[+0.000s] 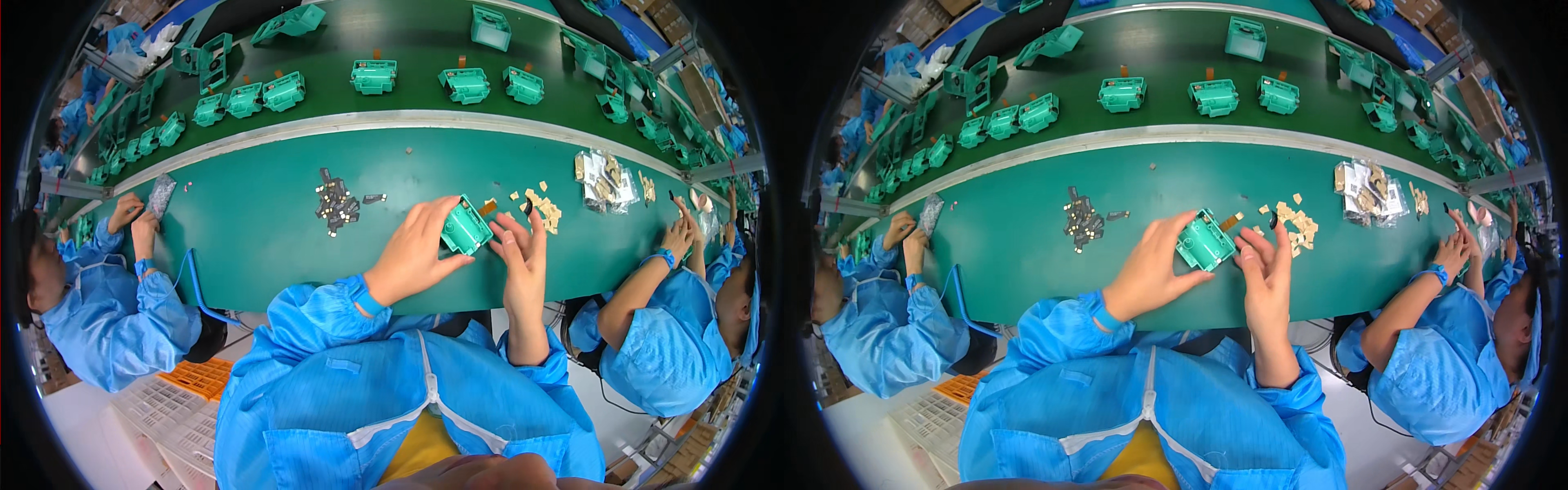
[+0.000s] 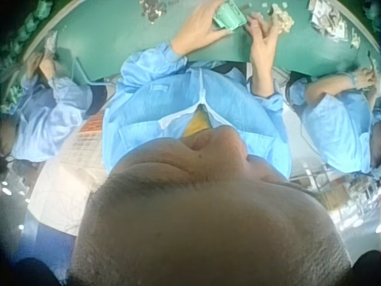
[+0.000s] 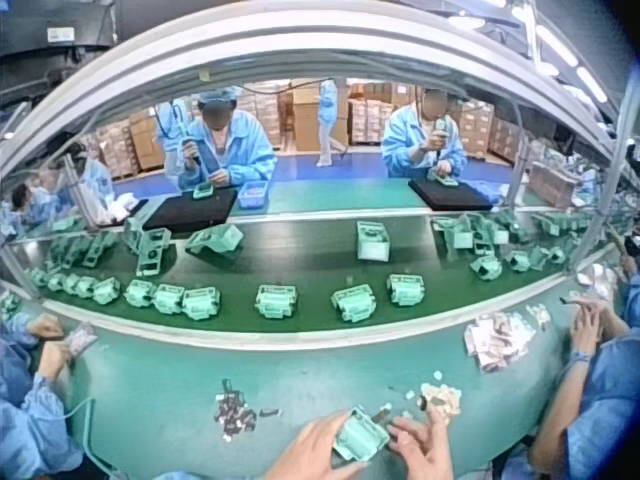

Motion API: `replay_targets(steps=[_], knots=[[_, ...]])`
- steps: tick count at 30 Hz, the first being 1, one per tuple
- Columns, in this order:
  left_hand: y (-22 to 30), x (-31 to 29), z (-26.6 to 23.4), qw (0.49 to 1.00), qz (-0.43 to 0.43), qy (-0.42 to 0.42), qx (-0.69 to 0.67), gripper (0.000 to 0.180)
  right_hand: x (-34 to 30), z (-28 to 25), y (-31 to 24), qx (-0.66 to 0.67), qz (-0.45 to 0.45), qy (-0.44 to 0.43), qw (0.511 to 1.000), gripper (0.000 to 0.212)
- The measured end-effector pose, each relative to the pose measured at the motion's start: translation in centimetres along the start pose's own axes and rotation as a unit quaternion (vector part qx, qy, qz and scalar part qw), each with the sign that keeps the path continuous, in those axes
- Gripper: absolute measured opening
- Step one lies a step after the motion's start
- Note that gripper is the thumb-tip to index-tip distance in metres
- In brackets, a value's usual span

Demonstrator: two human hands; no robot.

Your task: The person assembles small black components and small tan components into a green plastic housing by hand.

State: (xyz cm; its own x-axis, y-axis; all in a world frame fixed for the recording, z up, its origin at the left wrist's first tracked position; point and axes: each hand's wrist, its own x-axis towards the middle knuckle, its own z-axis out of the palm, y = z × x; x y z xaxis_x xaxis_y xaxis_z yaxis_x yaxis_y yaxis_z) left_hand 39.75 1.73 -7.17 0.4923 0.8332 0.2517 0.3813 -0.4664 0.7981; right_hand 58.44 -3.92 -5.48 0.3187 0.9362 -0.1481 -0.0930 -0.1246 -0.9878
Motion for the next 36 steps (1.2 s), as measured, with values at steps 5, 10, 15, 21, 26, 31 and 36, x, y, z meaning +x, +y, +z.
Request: replay_targets(steps=[5,10,15,21,26,31,36], knots=[[1.7,-1.9,0.8,0.994,-0.03,0.066,0.087,0.092,0.9,0.5,-0.5,0.06,0.001,-0.093,0.994,0.063],[2.2,-3.9,0.3,0.989,-0.067,0.069,0.114,0.091,1.8,0.4,-0.9,0.079,0.046,-0.126,0.988,0.062],[1.6,-4.2,0.1,0.985,-0.076,0.057,0.142,0.088,2.5,-1.7,-0.1,0.042,-0.006,-0.093,0.995,0.019],[1.8,-3.8,-1.7,0.99,-0.084,0.036,0.112,0.083,1.1,-2.0,-0.5,0.004,0.116,-0.134,0.984,0.006],[1.0,-3.5,-0.7,0.993,-0.069,0.095,-0.007,0.064,0.9,-1.1,-0.1,-0.034,0.163,-0.162,0.973,0.007],[0.5,-2.7,-0.1,0.992,-0.065,0.073,-0.083,0.046,1.5,-1.1,-0.2,-0.04,0.166,-0.192,0.966,0.009],[0.5,-2.7,0.6,0.99,-0.06,0.083,-0.092,0.035,2.4,-1.2,-0.6,-0.062,0.185,-0.245,0.95,0.01]])
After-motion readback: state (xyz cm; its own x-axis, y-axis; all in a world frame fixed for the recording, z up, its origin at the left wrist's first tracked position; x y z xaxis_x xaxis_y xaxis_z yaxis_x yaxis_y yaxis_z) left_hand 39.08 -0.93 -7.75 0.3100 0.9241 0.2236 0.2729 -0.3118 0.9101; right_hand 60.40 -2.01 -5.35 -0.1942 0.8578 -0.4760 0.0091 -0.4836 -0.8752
